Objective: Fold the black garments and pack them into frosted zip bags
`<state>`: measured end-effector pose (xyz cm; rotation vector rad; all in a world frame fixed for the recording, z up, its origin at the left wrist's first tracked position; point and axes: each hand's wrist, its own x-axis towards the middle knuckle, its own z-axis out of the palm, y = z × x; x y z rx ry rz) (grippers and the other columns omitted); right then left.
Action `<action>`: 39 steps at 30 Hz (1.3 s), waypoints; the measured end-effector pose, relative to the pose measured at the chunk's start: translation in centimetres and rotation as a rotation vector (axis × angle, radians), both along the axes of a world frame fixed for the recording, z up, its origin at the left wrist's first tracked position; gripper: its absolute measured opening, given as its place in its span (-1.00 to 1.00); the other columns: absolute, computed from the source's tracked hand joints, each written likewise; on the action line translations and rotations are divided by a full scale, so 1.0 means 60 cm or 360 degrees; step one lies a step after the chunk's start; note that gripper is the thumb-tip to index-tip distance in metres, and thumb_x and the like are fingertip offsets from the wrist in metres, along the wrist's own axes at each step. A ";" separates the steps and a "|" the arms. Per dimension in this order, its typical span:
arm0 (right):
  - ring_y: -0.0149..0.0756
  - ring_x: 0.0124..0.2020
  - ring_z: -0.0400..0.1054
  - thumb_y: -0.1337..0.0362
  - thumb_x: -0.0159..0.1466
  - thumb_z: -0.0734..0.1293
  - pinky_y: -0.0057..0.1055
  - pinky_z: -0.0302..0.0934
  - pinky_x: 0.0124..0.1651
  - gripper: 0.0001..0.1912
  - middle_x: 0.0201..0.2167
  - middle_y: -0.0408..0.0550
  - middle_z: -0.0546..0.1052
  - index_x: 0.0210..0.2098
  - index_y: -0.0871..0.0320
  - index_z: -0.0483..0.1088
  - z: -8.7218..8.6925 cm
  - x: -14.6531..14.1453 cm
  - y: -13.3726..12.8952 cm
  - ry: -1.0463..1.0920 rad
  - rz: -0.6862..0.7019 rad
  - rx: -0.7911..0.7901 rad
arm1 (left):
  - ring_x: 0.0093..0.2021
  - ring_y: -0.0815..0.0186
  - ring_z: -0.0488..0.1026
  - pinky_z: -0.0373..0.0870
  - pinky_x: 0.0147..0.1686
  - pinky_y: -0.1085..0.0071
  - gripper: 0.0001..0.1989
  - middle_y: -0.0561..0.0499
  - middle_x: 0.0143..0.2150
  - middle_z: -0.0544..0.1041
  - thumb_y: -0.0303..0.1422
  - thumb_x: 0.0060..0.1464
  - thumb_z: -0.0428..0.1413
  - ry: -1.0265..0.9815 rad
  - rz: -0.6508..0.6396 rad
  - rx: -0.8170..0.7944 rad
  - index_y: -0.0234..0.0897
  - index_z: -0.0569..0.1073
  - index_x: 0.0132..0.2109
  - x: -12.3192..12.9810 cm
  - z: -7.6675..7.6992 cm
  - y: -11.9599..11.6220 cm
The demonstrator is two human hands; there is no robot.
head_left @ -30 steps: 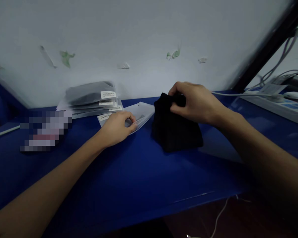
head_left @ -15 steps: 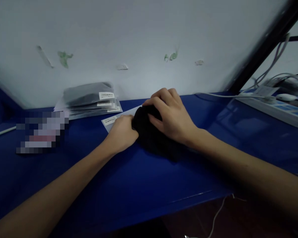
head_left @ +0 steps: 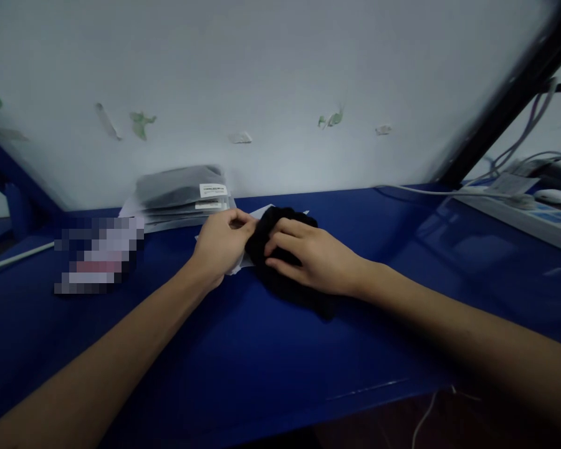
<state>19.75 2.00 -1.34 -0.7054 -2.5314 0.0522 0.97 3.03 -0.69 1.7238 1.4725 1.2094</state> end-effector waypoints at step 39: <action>-0.23 -0.24 0.48 0.24 0.34 0.20 -0.29 0.30 -0.13 -0.74 -0.24 -0.02 0.63 -0.24 0.13 0.53 0.000 0.045 0.041 0.0269 -0.0616 -0.0183 | -0.28 0.26 0.43 0.30 -0.31 0.35 -0.96 0.04 -0.32 0.49 -0.40 0.17 0.07 0.1198 -0.0404 0.0591 -0.22 0.41 -0.27 0.007 -0.010 -0.014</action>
